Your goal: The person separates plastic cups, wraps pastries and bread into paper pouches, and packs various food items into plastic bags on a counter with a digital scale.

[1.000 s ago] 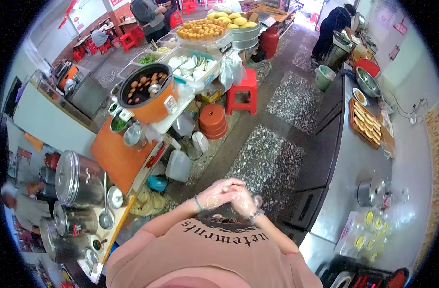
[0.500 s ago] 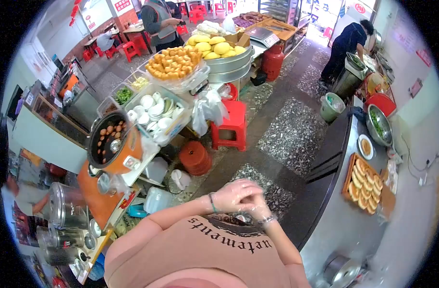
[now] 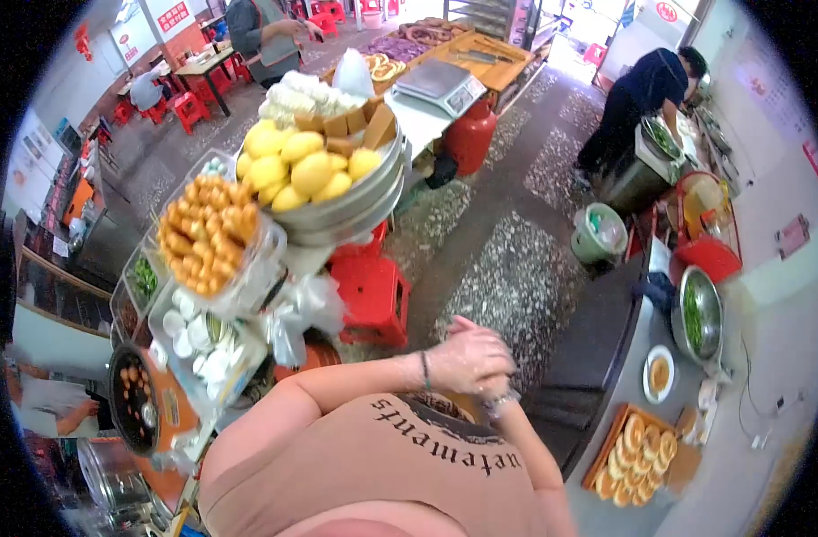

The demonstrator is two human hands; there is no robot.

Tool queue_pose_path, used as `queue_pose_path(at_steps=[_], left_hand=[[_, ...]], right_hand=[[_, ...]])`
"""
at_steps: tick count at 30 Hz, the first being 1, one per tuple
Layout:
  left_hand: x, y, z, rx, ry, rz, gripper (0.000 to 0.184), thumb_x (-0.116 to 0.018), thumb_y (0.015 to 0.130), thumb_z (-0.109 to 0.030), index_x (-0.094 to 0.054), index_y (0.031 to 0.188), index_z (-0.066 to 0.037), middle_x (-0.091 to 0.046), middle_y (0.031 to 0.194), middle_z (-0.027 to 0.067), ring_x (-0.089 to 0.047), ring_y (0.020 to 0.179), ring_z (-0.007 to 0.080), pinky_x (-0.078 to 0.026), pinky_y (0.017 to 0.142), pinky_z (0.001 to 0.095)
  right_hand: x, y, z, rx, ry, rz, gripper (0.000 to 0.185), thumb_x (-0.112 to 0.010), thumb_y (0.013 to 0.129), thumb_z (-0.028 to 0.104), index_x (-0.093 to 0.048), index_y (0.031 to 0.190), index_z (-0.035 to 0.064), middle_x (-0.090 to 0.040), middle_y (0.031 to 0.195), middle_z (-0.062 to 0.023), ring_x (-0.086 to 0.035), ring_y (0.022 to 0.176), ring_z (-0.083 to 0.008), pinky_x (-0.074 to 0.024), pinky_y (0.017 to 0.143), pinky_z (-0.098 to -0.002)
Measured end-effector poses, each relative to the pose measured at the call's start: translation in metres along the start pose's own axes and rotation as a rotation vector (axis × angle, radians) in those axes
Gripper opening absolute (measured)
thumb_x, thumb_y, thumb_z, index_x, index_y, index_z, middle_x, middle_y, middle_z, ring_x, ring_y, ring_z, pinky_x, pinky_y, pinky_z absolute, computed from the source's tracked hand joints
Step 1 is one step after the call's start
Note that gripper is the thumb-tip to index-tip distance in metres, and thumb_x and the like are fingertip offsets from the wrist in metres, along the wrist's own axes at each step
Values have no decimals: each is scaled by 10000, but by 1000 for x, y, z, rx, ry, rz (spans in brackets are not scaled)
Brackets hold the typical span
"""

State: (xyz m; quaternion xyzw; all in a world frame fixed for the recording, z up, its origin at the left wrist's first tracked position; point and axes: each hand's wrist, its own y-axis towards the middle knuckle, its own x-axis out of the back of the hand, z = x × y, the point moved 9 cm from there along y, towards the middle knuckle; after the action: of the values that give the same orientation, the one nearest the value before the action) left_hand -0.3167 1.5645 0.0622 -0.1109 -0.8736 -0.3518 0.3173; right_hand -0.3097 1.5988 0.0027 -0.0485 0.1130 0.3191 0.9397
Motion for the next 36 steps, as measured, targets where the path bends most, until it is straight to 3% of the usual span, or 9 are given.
queue_pose_path(at_steps=[6,10,12,18,20,24,32,34,36], left_hand=[[33,114,146,-79,-87,-146,275,-612,772,-178,-614,1024,-68,-621,1009,110,-587,988,296,-431,897,426],[48,178,294,377,-328,101,270,-575,841,-176,-593,1066,-29,-615,1037,148,-589,977,325,-454,880,393],[66,198,364,517,-282,-34,332,-563,870,-208,-569,1135,-8,-596,1120,164,-574,1051,298,-431,935,360],[89,311,488,689,-851,-50,507,-549,903,-297,-452,1300,2,-536,1240,133,-496,1160,206,-385,992,338],[99,344,531,646,-827,-35,522,-563,896,-294,-440,1314,-8,-538,1229,127,-500,1153,196,-390,989,330],[135,397,657,650,-776,-130,493,-591,845,-248,-484,1275,-33,-566,1177,123,-547,1085,196,-422,952,329],[179,594,848,579,-566,318,467,-569,825,-288,-513,1219,-45,-618,1128,171,-603,1049,284,-456,906,363],[181,634,888,584,-634,342,491,-567,817,-307,-505,1242,-70,-615,1132,192,-595,1053,336,-456,907,384],[187,673,923,538,-557,404,517,-588,798,-305,-498,1259,-89,-618,1122,192,-592,1051,349,-456,907,392]], right_hand=[[122,146,10,12,123,-192,260,-553,816,65,-580,1061,-16,-609,981,-45,-571,914,-130,-471,807,-262],[200,270,15,-24,-261,-30,146,-593,853,91,-631,942,-19,-645,879,-63,-607,797,-180,-490,743,-282],[214,335,33,-110,-710,223,153,-600,860,110,-632,944,-14,-654,865,-98,-619,784,-180,-492,739,-279],[213,519,100,142,-459,664,222,-618,857,200,-661,990,27,-661,926,-149,-630,823,-273,-492,776,-356],[213,566,83,51,-740,1022,226,-619,861,232,-681,958,38,-667,929,-144,-625,843,-281,-485,788,-367],[238,701,98,224,-596,852,237,-620,862,253,-691,940,41,-674,876,-133,-626,832,-255,-485,772,-365],[376,929,144,119,-659,393,220,-632,824,213,-682,827,-1,-649,868,-124,-597,831,-253,-465,789,-347],[410,972,155,236,-744,377,200,-633,808,206,-683,806,13,-641,877,-123,-583,814,-262,-440,834,-364],[442,1016,147,57,-665,436,190,-624,810,207,-681,785,28,-639,870,-119,-577,802,-274,-419,869,-378]])
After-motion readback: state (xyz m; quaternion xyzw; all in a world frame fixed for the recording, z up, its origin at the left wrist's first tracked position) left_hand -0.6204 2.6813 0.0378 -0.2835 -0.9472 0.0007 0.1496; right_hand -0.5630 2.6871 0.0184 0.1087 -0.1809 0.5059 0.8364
